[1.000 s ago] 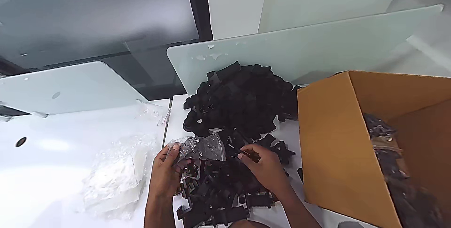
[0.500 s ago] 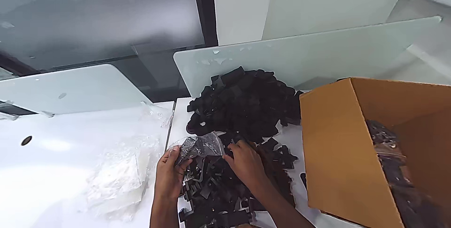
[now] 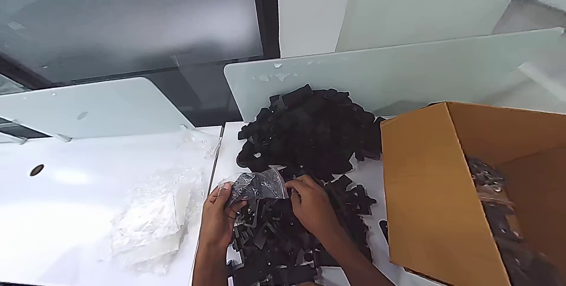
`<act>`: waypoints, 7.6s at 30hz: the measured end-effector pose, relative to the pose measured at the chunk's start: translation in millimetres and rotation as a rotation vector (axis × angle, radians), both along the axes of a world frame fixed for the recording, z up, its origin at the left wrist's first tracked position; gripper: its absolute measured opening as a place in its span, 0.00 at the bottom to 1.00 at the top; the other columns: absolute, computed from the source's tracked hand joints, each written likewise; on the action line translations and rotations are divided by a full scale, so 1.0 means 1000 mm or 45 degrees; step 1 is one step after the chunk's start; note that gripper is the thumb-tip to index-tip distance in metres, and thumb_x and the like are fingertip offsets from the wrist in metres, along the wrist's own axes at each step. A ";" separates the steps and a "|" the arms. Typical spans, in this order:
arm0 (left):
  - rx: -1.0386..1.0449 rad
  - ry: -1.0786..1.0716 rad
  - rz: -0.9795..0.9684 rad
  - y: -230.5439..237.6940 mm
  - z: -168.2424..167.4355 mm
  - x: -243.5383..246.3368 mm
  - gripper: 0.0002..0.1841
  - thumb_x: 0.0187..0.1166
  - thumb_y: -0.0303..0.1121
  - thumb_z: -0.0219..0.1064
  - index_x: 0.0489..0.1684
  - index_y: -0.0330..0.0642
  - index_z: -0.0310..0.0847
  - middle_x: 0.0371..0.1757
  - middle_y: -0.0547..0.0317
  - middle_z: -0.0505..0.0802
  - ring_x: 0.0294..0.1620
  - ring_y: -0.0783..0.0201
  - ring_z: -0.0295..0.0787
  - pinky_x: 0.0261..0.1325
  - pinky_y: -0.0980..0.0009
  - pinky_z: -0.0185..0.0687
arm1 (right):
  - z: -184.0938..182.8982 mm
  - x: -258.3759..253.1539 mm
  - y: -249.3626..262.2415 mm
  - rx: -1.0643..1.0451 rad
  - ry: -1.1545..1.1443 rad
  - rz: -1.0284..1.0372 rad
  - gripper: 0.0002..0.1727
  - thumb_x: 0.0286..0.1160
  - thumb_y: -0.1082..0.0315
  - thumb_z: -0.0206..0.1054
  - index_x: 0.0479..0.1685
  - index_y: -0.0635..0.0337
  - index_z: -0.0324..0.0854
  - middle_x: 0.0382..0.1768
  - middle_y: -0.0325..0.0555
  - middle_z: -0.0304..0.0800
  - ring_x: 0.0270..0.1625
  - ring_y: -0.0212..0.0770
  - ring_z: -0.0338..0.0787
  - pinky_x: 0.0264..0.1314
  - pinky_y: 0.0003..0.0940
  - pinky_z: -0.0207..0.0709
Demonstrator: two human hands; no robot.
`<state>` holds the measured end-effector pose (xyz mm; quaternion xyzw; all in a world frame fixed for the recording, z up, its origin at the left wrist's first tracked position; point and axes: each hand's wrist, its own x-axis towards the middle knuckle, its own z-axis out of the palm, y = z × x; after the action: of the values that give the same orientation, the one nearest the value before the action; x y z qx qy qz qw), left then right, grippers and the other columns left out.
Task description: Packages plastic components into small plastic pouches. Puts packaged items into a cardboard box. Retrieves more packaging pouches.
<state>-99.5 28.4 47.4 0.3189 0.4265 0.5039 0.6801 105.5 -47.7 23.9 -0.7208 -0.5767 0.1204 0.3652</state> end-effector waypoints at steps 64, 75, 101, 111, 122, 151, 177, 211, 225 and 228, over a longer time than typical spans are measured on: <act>-0.321 -0.454 -0.180 -0.002 -0.023 0.050 0.20 0.94 0.45 0.46 0.59 0.39 0.77 0.46 0.48 0.94 0.46 0.56 0.95 0.52 0.57 0.93 | 0.031 0.022 -0.045 0.086 1.486 0.526 0.09 0.87 0.69 0.59 0.54 0.60 0.82 0.50 0.41 0.91 0.37 0.29 0.89 0.39 0.25 0.86; -0.160 -0.470 0.207 0.021 -0.015 -0.015 0.21 0.95 0.46 0.42 0.55 0.42 0.77 0.43 0.54 0.93 0.44 0.61 0.95 0.48 0.62 0.94 | 0.021 0.020 -0.007 -0.060 0.939 0.310 0.14 0.84 0.71 0.58 0.61 0.60 0.84 0.48 0.39 0.91 0.32 0.27 0.87 0.36 0.23 0.84; -0.096 -0.385 0.079 0.000 -0.006 0.026 0.19 0.96 0.42 0.42 0.53 0.40 0.77 0.43 0.52 0.94 0.44 0.60 0.95 0.48 0.60 0.94 | 0.012 -0.020 -0.032 0.400 0.368 0.149 0.10 0.73 0.58 0.68 0.39 0.46 0.96 0.76 0.49 0.81 0.70 0.37 0.84 0.63 0.30 0.82; -0.021 -0.256 -0.010 -0.011 -0.007 0.032 0.12 0.93 0.30 0.47 0.47 0.37 0.76 0.38 0.51 0.93 0.37 0.60 0.95 0.42 0.63 0.95 | 0.008 -0.018 -0.023 0.409 0.445 0.225 0.14 0.75 0.71 0.64 0.48 0.54 0.96 0.73 0.55 0.84 0.66 0.38 0.90 0.67 0.29 0.85; -0.092 -0.472 -0.130 -0.013 -0.017 0.035 0.14 0.92 0.27 0.45 0.49 0.38 0.79 0.40 0.50 0.94 0.41 0.60 0.95 0.46 0.61 0.94 | 0.016 -0.016 -0.022 0.528 0.392 0.160 0.11 0.70 0.65 0.72 0.45 0.61 0.95 0.67 0.52 0.89 0.65 0.33 0.90 0.67 0.24 0.84; 0.170 -0.161 0.320 0.028 0.001 -0.022 0.13 0.95 0.35 0.43 0.52 0.43 0.75 0.39 0.58 0.92 0.40 0.63 0.94 0.46 0.62 0.94 | 0.033 0.028 -0.022 0.352 1.352 0.604 0.07 0.71 0.65 0.76 0.46 0.53 0.92 0.51 0.35 0.92 0.51 0.28 0.90 0.52 0.25 0.87; 0.236 0.075 -0.144 0.155 -0.007 -0.090 0.12 0.91 0.25 0.47 0.67 0.42 0.68 0.46 0.53 0.91 0.44 0.58 0.93 0.53 0.56 0.92 | 0.017 -0.100 0.122 -0.218 1.482 0.125 0.33 0.76 0.79 0.69 0.78 0.60 0.56 0.45 0.56 0.90 0.40 0.48 0.96 0.42 0.40 0.93; 1.916 1.571 -0.914 0.100 0.049 0.076 0.17 0.81 0.36 0.64 0.65 0.46 0.86 0.64 0.50 0.88 0.70 0.43 0.80 0.66 0.44 0.78 | 0.129 0.061 0.087 -0.973 0.025 0.548 0.14 0.87 0.56 0.63 0.55 0.54 0.89 0.37 0.39 0.91 0.30 0.29 0.86 0.38 0.29 0.82; 2.510 0.721 -1.511 -0.090 0.081 0.396 0.13 0.84 0.34 0.57 0.51 0.44 0.89 0.51 0.57 0.90 0.58 0.55 0.85 0.58 0.61 0.84 | 0.126 0.321 -0.201 -0.747 0.545 -0.382 0.06 0.83 0.67 0.68 0.46 0.59 0.89 0.29 0.43 0.90 0.26 0.34 0.88 0.30 0.28 0.83; 2.562 1.053 -1.883 -0.098 0.069 0.456 0.12 0.83 0.31 0.63 0.56 0.41 0.88 0.55 0.50 0.90 0.60 0.48 0.87 0.60 0.52 0.85 | 0.083 0.368 -0.205 -0.926 0.329 -0.418 0.08 0.82 0.67 0.68 0.44 0.62 0.89 0.29 0.47 0.90 0.27 0.39 0.89 0.36 0.38 0.86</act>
<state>356.2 -69.4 116.4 0.9692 -0.2317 -0.0241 0.0800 473.4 -252.9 106.8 -0.8641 -0.3234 0.3458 0.1705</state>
